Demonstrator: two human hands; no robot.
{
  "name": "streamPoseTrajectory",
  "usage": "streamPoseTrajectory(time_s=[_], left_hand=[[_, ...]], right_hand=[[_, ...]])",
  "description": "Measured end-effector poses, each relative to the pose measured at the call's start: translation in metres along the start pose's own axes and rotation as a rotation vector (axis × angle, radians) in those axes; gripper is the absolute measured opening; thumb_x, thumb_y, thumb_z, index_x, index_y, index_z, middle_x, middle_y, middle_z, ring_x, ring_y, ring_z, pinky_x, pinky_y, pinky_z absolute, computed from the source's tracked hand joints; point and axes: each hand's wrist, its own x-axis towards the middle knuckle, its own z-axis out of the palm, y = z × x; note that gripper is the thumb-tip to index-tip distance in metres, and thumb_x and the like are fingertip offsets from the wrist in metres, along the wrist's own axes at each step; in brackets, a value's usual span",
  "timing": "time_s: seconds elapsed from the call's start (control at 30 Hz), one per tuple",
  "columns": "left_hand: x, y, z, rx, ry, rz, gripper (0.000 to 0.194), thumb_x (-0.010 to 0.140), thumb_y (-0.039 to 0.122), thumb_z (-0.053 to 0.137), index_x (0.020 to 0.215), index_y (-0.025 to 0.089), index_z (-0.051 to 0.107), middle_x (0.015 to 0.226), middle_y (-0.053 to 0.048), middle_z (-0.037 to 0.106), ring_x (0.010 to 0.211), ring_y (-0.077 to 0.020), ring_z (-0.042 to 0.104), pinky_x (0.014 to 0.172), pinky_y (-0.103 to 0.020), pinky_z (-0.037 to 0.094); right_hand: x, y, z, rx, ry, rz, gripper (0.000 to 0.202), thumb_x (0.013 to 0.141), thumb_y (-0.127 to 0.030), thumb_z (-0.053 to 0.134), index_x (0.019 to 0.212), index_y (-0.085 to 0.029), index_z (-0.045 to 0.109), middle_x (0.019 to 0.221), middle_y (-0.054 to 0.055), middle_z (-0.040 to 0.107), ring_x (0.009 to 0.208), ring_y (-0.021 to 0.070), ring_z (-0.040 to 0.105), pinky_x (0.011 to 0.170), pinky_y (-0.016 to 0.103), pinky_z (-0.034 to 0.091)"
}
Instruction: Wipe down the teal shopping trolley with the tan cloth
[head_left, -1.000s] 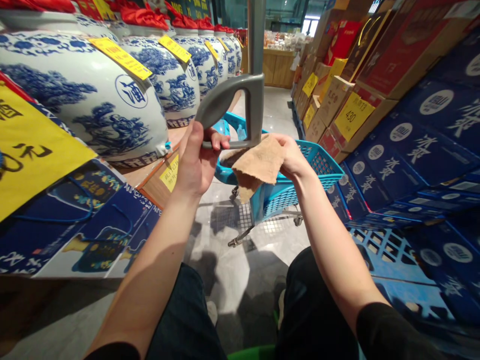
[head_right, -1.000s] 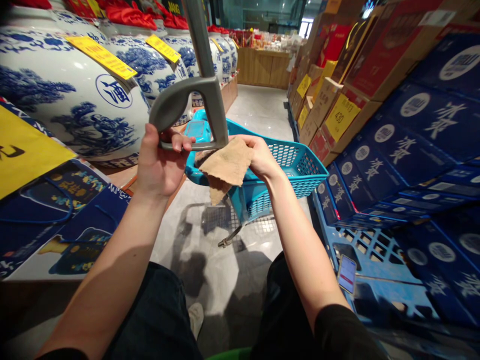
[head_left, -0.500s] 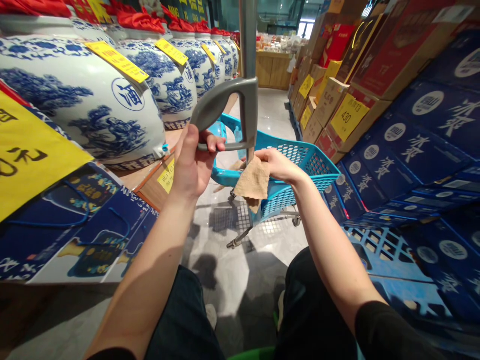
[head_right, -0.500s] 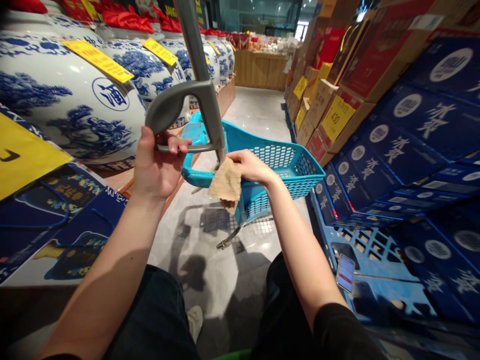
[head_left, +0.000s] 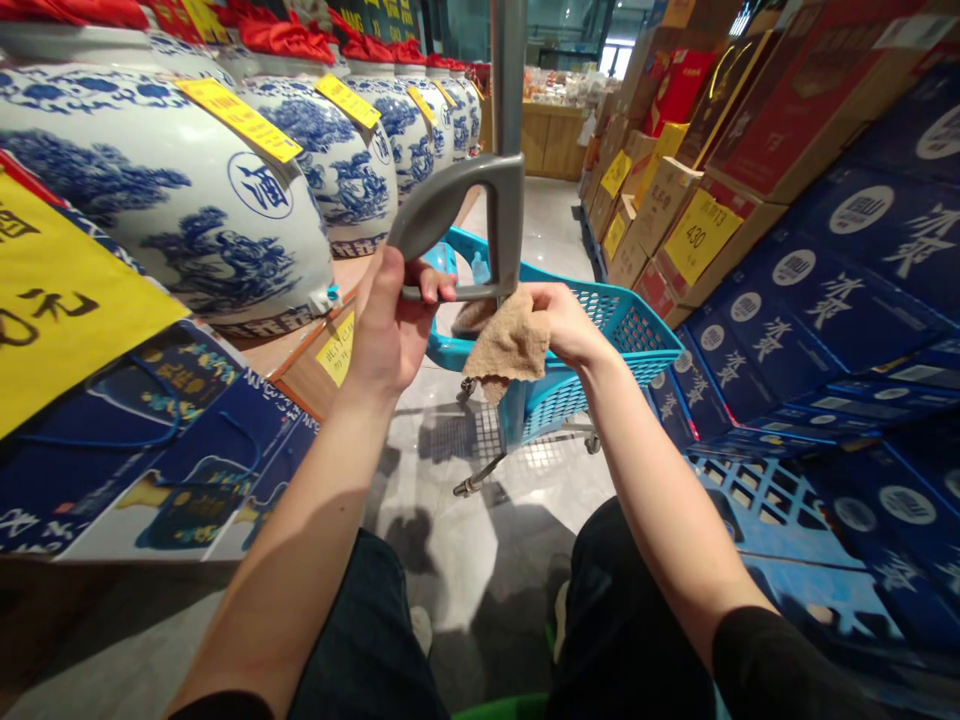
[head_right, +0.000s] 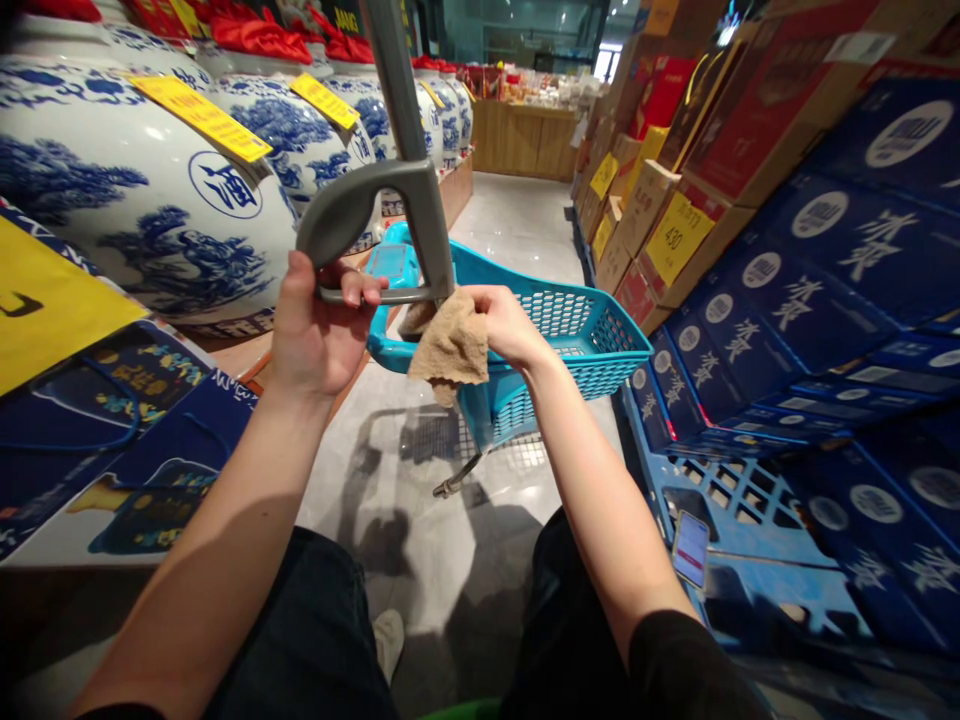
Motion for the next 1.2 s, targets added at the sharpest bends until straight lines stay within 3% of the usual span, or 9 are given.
streamPoseTrajectory(time_s=[0.1,0.23,0.4,0.53,0.67,0.8,0.93,1.07,1.2], left_hand=[[0.001,-0.003,-0.002,-0.008,-0.011,0.024,0.045,0.097,0.069,0.078,0.085,0.027,0.068,0.065,0.005,0.056,0.072,-0.0161,0.069,0.093,-0.033,0.061],[0.0,-0.004,-0.001,0.017,-0.005,0.019,0.042,0.1,0.066,0.075,0.089,0.027,0.07,0.064,0.005,0.055,0.073,-0.0162,0.07,0.094,-0.033,0.061],[-0.003,0.001,0.0,-0.003,-0.029,0.004,0.042,0.098,0.065,0.078,0.088,0.025,0.069,0.065,0.006,0.055,0.073,-0.0152,0.07,0.097,-0.033,0.062],[-0.004,0.006,0.0,-0.011,-0.025,-0.036,0.041,0.101,0.062,0.077,0.088,0.024,0.068,0.065,0.006,0.055,0.074,-0.0152,0.071,0.095,-0.032,0.062],[-0.006,0.008,0.0,-0.03,-0.039,-0.047,0.041,0.099,0.06,0.08,0.087,0.023,0.068,0.064,0.006,0.056,0.072,-0.0143,0.07,0.095,-0.032,0.062],[-0.012,0.007,0.001,-0.054,-0.084,-0.034,0.044,0.093,0.064,0.086,0.088,0.023,0.068,0.067,0.006,0.057,0.075,-0.0142,0.07,0.096,-0.032,0.061],[-0.025,0.007,0.005,-0.038,-0.121,-0.039,0.051,0.087,0.07,0.088,0.101,0.024,0.071,0.072,0.005,0.059,0.078,-0.0157,0.068,0.098,-0.035,0.059],[-0.036,0.006,0.01,-0.037,-0.193,-0.057,0.064,0.086,0.073,0.088,0.125,0.026,0.07,0.078,0.005,0.061,0.081,-0.0158,0.065,0.088,-0.032,0.054],[-0.04,0.003,0.011,-0.021,-0.312,-0.014,0.068,0.091,0.072,0.084,0.139,0.027,0.064,0.074,0.006,0.059,0.078,-0.0158,0.066,0.085,-0.033,0.052]], right_hand=[[0.004,0.002,0.001,0.092,0.098,-0.038,0.032,0.068,-0.045,0.088,0.082,-0.019,0.075,0.082,-0.001,0.075,0.081,0.0185,0.067,0.078,0.032,0.058],[0.004,0.004,-0.015,0.003,-0.027,-0.008,0.04,0.063,-0.048,0.096,0.077,-0.018,0.074,0.079,-0.001,0.074,0.08,0.0194,0.068,0.078,0.033,0.059],[0.005,-0.005,-0.019,0.066,0.174,-0.084,0.046,0.078,-0.067,0.088,0.088,-0.024,0.075,0.091,0.003,0.077,0.09,0.0237,0.072,0.08,0.038,0.063],[0.003,-0.014,-0.004,0.015,0.107,-0.128,0.046,0.076,-0.064,0.091,0.094,-0.023,0.078,0.098,0.004,0.081,0.099,0.0258,0.073,0.089,0.041,0.063],[0.0,-0.015,-0.001,0.026,-0.015,-0.089,0.045,0.073,-0.059,0.093,0.088,-0.02,0.078,0.09,0.003,0.08,0.092,0.024,0.072,0.089,0.04,0.062],[0.002,-0.019,0.001,0.113,0.05,-0.09,0.053,0.065,-0.063,0.098,0.087,-0.021,0.076,0.087,0.001,0.078,0.083,0.0207,0.07,0.082,0.036,0.062],[0.009,-0.03,0.006,0.151,0.217,-0.178,0.057,0.069,-0.074,0.093,0.083,-0.024,0.071,0.083,0.001,0.074,0.08,0.02,0.07,0.075,0.035,0.064],[0.011,-0.032,0.002,0.163,0.328,-0.237,0.055,0.079,-0.08,0.083,0.087,-0.026,0.073,0.088,0.002,0.075,0.087,0.023,0.073,0.077,0.038,0.067],[-0.002,-0.028,-0.013,0.125,0.24,-0.166,0.06,0.063,-0.077,0.095,0.087,-0.025,0.077,0.092,0.003,0.079,0.088,0.0244,0.074,0.079,0.039,0.067]])
